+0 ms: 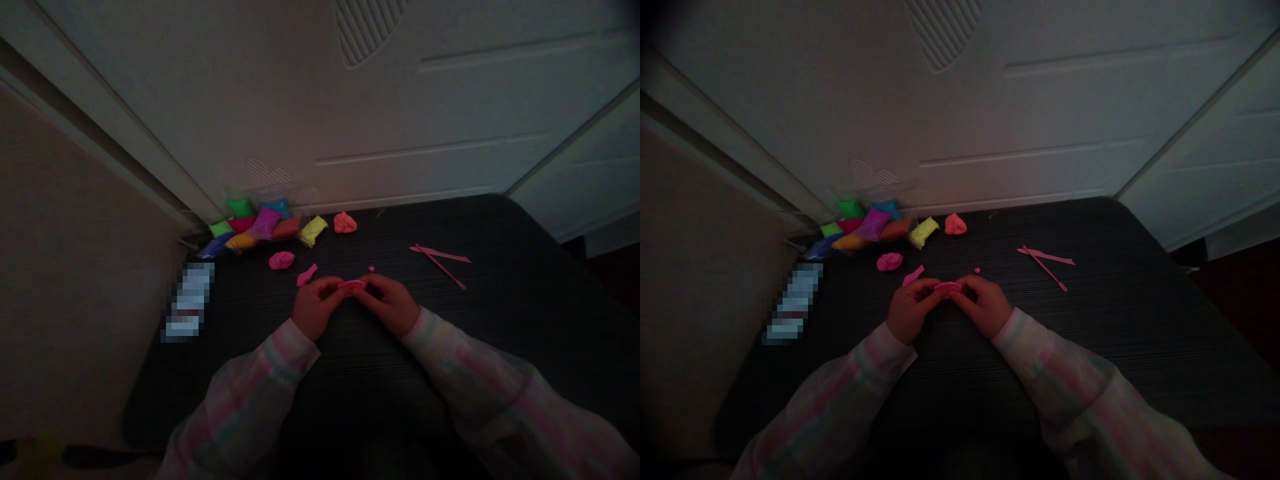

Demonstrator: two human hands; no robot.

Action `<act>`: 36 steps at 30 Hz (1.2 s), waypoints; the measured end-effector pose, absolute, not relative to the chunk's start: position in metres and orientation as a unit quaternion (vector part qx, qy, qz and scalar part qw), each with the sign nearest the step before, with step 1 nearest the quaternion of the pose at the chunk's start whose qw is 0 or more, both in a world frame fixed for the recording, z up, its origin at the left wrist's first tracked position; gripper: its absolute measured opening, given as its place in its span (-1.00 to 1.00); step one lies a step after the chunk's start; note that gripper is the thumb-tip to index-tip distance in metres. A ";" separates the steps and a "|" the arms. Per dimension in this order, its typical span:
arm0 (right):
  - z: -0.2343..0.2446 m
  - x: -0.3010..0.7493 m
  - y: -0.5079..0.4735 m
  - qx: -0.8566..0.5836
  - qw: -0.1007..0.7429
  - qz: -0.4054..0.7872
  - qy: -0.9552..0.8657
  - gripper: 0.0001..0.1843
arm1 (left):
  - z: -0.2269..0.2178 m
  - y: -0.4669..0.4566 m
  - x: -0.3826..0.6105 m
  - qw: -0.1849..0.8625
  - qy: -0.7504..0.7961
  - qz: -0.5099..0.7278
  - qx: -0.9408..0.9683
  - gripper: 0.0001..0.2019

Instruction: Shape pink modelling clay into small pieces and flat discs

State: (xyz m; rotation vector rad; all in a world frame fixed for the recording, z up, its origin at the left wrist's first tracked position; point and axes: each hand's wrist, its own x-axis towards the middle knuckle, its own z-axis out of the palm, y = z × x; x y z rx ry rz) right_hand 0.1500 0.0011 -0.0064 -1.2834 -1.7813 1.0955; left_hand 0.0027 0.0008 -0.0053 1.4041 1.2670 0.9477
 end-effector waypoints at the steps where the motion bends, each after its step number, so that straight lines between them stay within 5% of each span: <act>1: -0.006 0.150 0.001 -0.494 0.337 0.416 -0.685 -0.82 | -0.005 0.001 0.003 0.490 0.521 0.392 0.579 -0.88; 26: -0.005 0.152 0.000 -0.488 0.302 0.367 -0.732 -0.78 | -0.011 0.003 0.002 0.598 0.461 0.393 0.525 -0.89; 36: -0.004 0.152 0.000 -0.472 0.320 0.416 -0.709 -0.73 | -0.007 -0.003 0.002 0.484 0.514 0.356 0.612 -0.76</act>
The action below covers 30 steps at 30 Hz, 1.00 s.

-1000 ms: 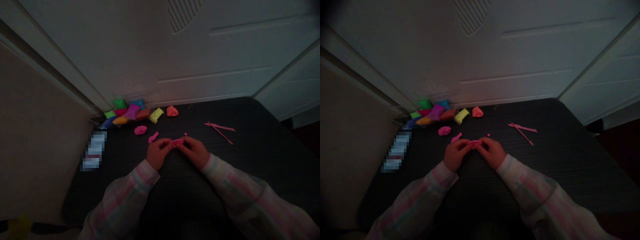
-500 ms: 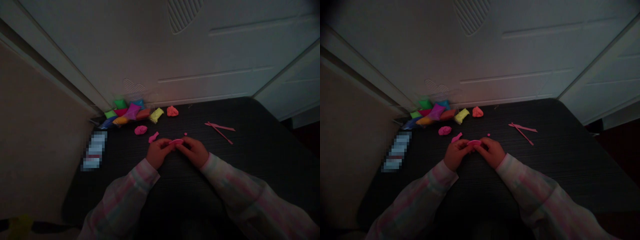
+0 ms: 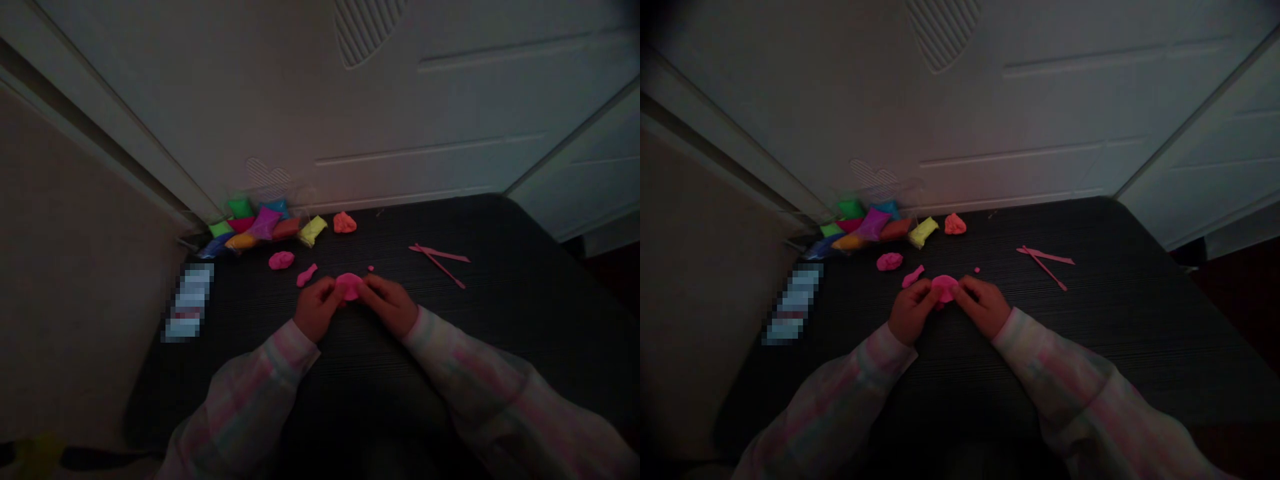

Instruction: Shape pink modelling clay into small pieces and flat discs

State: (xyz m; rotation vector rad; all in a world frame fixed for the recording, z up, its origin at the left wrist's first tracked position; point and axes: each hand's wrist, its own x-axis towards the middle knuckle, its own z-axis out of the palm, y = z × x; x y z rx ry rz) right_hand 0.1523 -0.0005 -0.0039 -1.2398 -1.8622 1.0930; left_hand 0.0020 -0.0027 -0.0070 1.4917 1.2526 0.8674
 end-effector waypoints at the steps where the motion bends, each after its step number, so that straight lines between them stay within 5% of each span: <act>1: -0.004 0.152 -0.001 -0.473 0.325 0.416 -0.705 -0.73 | -0.007 -0.003 0.002 0.480 0.516 0.357 0.613 -0.76; 8: -0.003 0.152 -0.001 -0.464 0.327 0.393 -0.724 -0.75 | -0.004 -0.004 0.004 0.520 0.495 0.343 0.605 -0.72; 19: 0.000 0.149 -0.007 -0.464 0.323 0.434 -0.701 -0.65 | 0.000 -0.011 0.007 0.425 0.537 0.333 0.649 -0.66; 30: -0.001 0.147 -0.009 -0.465 0.300 0.440 -0.707 -0.65 | -0.005 -0.013 0.014 0.542 0.508 0.367 0.560 -0.63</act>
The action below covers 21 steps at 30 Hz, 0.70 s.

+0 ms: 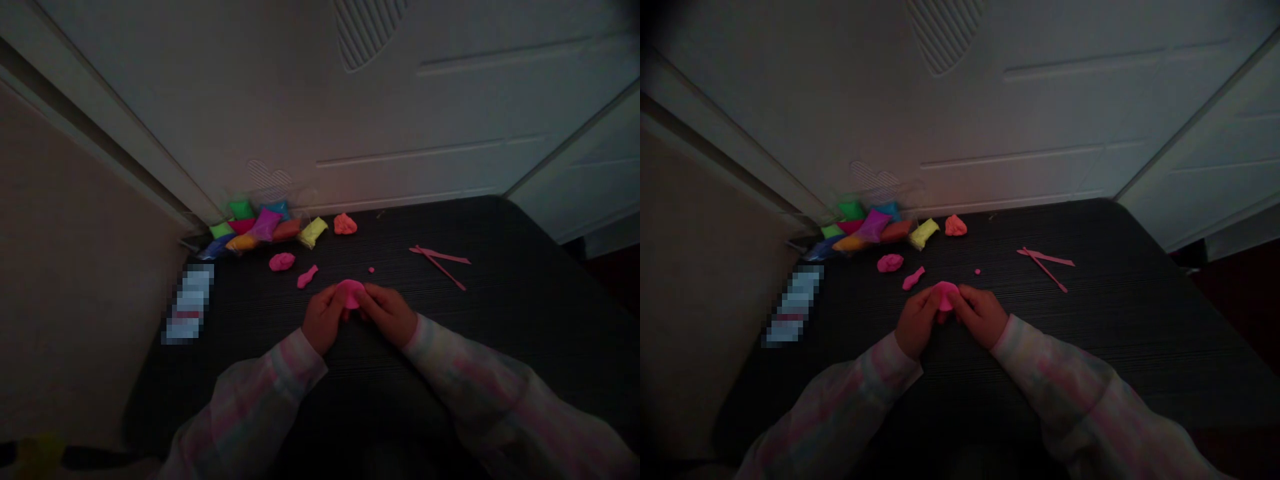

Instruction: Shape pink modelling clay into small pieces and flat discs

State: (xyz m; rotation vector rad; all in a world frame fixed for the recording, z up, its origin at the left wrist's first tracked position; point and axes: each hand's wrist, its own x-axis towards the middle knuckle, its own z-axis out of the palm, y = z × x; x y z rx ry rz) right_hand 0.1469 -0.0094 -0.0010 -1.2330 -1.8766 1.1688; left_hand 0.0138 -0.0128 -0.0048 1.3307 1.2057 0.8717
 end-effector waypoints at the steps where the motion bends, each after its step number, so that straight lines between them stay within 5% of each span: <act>1: -0.001 0.147 -0.009 -0.458 0.298 0.449 -0.707 -0.65 | -0.005 -0.013 0.013 0.537 0.507 0.374 0.561 -0.63; 13: -0.003 0.144 -0.011 -0.412 0.287 0.510 -0.698 -0.70 | -0.001 -0.015 0.012 0.420 0.557 0.384 0.605 -0.71; 21: -0.001 0.143 -0.011 -0.420 0.279 0.521 -0.688 -0.75 | -0.003 -0.015 0.012 0.457 0.554 0.381 0.583 -0.70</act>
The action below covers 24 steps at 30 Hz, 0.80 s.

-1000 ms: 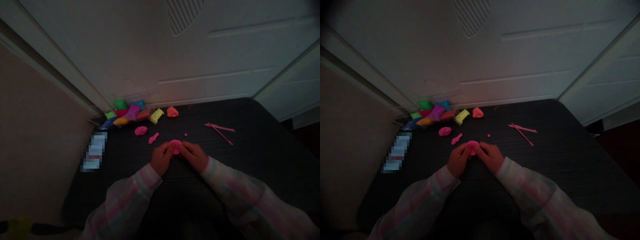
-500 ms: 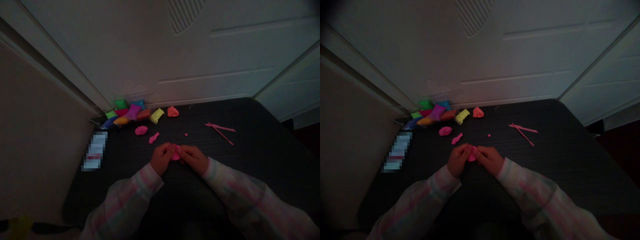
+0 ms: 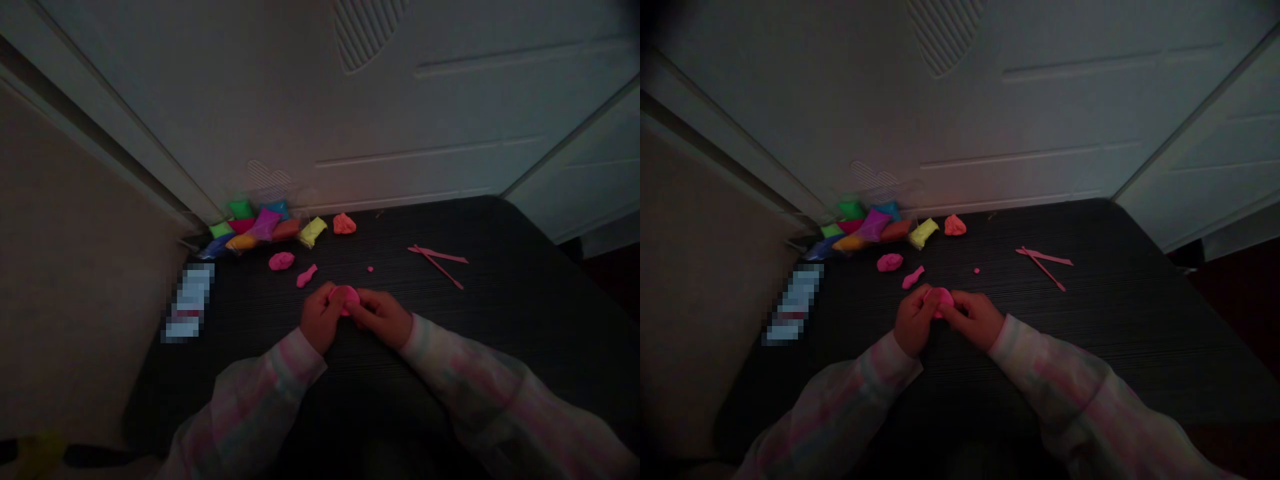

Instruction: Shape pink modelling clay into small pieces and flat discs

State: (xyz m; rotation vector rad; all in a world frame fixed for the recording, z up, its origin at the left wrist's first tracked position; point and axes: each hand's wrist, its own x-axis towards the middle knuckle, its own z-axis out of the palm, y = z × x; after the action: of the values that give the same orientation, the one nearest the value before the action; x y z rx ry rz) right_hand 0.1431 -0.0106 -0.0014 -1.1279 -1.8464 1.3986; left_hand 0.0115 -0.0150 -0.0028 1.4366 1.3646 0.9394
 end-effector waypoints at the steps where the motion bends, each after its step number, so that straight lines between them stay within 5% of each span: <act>1: -0.001 0.144 -0.010 -0.412 0.278 0.536 -0.683 -0.75 | -0.003 -0.015 0.010 0.472 0.540 0.382 0.583 -0.69; 9: -0.002 0.148 -0.009 -0.365 0.274 0.595 -0.662 -0.66 | -0.002 -0.007 0.002 0.596 0.442 0.294 0.603 -0.69; 24: -0.001 0.143 -0.010 -0.412 0.284 0.488 -0.715 -0.78 | -0.003 -0.010 0.006 0.458 0.522 0.365 0.620 -0.69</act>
State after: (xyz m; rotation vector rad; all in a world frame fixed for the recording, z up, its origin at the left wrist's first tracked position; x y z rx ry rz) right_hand 0.1427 -0.0100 -0.0013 -1.1026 -1.9130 1.3049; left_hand 0.0056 -0.0100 -0.0029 1.5269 1.2869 0.8992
